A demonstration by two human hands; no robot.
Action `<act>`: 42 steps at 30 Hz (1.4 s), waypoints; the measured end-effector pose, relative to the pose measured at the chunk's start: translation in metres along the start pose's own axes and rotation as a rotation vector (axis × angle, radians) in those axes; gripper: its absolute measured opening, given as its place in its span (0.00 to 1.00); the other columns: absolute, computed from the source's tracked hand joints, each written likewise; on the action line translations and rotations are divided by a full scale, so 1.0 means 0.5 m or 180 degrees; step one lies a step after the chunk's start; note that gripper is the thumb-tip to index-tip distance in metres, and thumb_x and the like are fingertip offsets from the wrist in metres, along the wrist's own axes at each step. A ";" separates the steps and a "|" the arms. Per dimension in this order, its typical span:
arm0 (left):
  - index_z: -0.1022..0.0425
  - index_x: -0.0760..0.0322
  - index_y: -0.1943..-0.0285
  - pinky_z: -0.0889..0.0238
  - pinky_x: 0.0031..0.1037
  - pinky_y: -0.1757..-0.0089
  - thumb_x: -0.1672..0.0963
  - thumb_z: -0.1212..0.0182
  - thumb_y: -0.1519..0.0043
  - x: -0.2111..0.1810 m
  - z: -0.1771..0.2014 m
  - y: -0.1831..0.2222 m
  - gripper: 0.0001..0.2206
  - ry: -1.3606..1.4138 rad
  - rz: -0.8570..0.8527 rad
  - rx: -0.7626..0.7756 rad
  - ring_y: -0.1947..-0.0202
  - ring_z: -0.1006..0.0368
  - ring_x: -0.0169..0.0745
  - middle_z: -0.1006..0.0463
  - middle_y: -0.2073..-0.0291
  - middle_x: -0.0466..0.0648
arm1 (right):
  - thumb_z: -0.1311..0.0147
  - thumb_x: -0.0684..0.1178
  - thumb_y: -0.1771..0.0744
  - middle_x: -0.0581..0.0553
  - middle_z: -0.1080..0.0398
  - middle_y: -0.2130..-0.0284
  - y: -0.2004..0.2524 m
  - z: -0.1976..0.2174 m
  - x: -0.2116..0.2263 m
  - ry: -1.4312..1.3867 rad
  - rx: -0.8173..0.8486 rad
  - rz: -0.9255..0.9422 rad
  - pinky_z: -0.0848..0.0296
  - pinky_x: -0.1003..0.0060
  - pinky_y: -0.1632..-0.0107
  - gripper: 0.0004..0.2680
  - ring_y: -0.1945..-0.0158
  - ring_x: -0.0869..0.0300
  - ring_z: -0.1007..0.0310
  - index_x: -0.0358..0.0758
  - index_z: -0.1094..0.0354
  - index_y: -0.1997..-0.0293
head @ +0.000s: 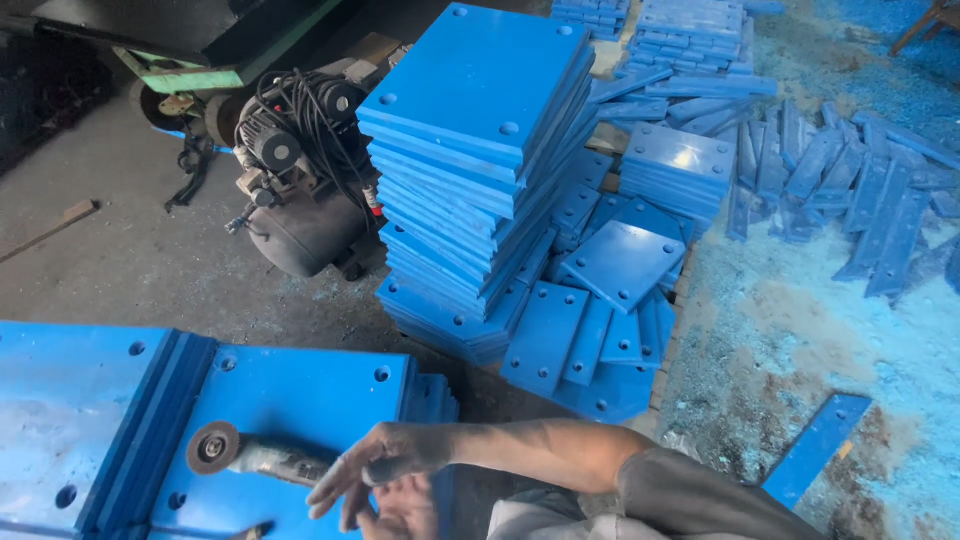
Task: Grind edges and surfaces of blue industrial plates and deburr holes using hand tools.
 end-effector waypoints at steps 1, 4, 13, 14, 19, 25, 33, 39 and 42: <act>0.38 0.60 0.30 0.38 0.54 0.42 0.35 0.51 0.42 0.001 0.032 0.014 0.39 0.0034 0.0055 0.0097 0.40 0.32 0.63 0.30 0.39 0.58 | 0.44 0.64 0.29 0.41 0.30 0.38 -0.024 -0.024 0.005 -0.0193 -0.0048 0.0067 0.26 0.62 0.36 0.24 0.44 0.57 0.23 0.39 0.37 0.29; 0.36 0.65 0.33 0.37 0.53 0.42 0.36 0.49 0.41 -0.016 0.002 0.094 0.38 0.0140 0.0181 0.0387 0.41 0.30 0.61 0.28 0.40 0.58 | 0.44 0.62 0.29 0.42 0.30 0.37 -0.067 -0.093 0.032 -0.0095 -0.0057 0.0152 0.25 0.62 0.40 0.23 0.44 0.58 0.23 0.40 0.38 0.28; 0.38 0.61 0.31 0.40 0.48 0.39 0.36 0.55 0.38 -0.357 -0.265 0.226 0.36 0.0896 -0.1879 -0.0581 0.38 0.32 0.59 0.31 0.37 0.63 | 0.47 0.55 0.30 0.38 0.25 0.46 0.109 0.177 -0.045 0.2380 -0.2956 0.0041 0.24 0.60 0.43 0.19 0.45 0.56 0.23 0.36 0.33 0.33; 0.37 0.55 0.31 0.40 0.44 0.41 0.37 0.58 0.39 -0.346 -0.240 0.202 0.34 0.0265 -0.2211 -0.0785 0.38 0.32 0.47 0.29 0.36 0.52 | 0.49 0.57 0.29 0.37 0.23 0.48 0.128 0.209 -0.057 0.2391 -0.3762 0.0013 0.24 0.60 0.46 0.19 0.48 0.56 0.21 0.35 0.32 0.34; 0.41 0.68 0.36 0.43 0.40 0.49 0.33 0.60 0.36 -0.097 -0.179 0.061 0.40 0.0080 -0.0296 0.0290 0.49 0.37 0.52 0.34 0.48 0.56 | 0.54 0.57 0.28 0.34 0.31 0.40 0.086 0.175 0.005 0.1774 -0.3796 0.0626 0.24 0.60 0.45 0.20 0.49 0.55 0.21 0.34 0.40 0.31; 0.36 0.52 0.32 0.38 0.57 0.46 0.33 0.62 0.41 -0.328 -0.365 0.214 0.37 0.0104 -0.1807 0.0502 0.40 0.33 0.60 0.31 0.37 0.54 | 0.51 0.55 0.27 0.32 0.31 0.36 0.150 0.206 -0.021 0.2637 -0.3467 0.0374 0.26 0.60 0.41 0.19 0.42 0.53 0.24 0.36 0.41 0.28; 0.68 0.69 0.16 0.71 0.57 0.31 0.41 0.59 0.26 -0.191 -0.170 0.187 0.40 -0.4275 -0.4822 -0.0702 0.22 0.69 0.74 0.66 0.21 0.68 | 0.63 0.71 0.32 0.44 0.44 0.29 0.075 0.150 -0.267 -0.0866 -0.2600 -0.0981 0.32 0.53 0.40 0.26 0.35 0.50 0.32 0.59 0.54 0.23; 0.47 0.64 0.21 0.48 0.40 0.32 0.42 0.56 0.30 -0.157 0.126 0.135 0.34 -0.2202 -0.1634 -0.3512 0.26 0.44 0.61 0.39 0.26 0.66 | 0.61 0.77 0.33 0.37 0.50 0.25 0.004 0.017 -0.171 -0.2146 -0.1369 -0.0879 0.33 0.46 0.32 0.32 0.31 0.45 0.34 0.54 0.57 0.22; 0.39 0.62 0.23 0.41 0.35 0.38 0.37 0.61 0.32 -0.103 0.051 0.139 0.37 -0.0317 -0.1901 -0.1999 0.32 0.36 0.53 0.30 0.31 0.58 | 0.60 0.75 0.29 0.35 0.49 0.23 0.015 0.015 -0.280 -0.0117 -0.0743 -0.0382 0.31 0.53 0.33 0.31 0.34 0.44 0.30 0.46 0.56 0.20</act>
Point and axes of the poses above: each hand's wrist, its own y-axis away from the middle knuckle, its own z-axis out of the back of the hand, x = y × z, the point moved 4 cm from there along -y, towards the middle knuckle
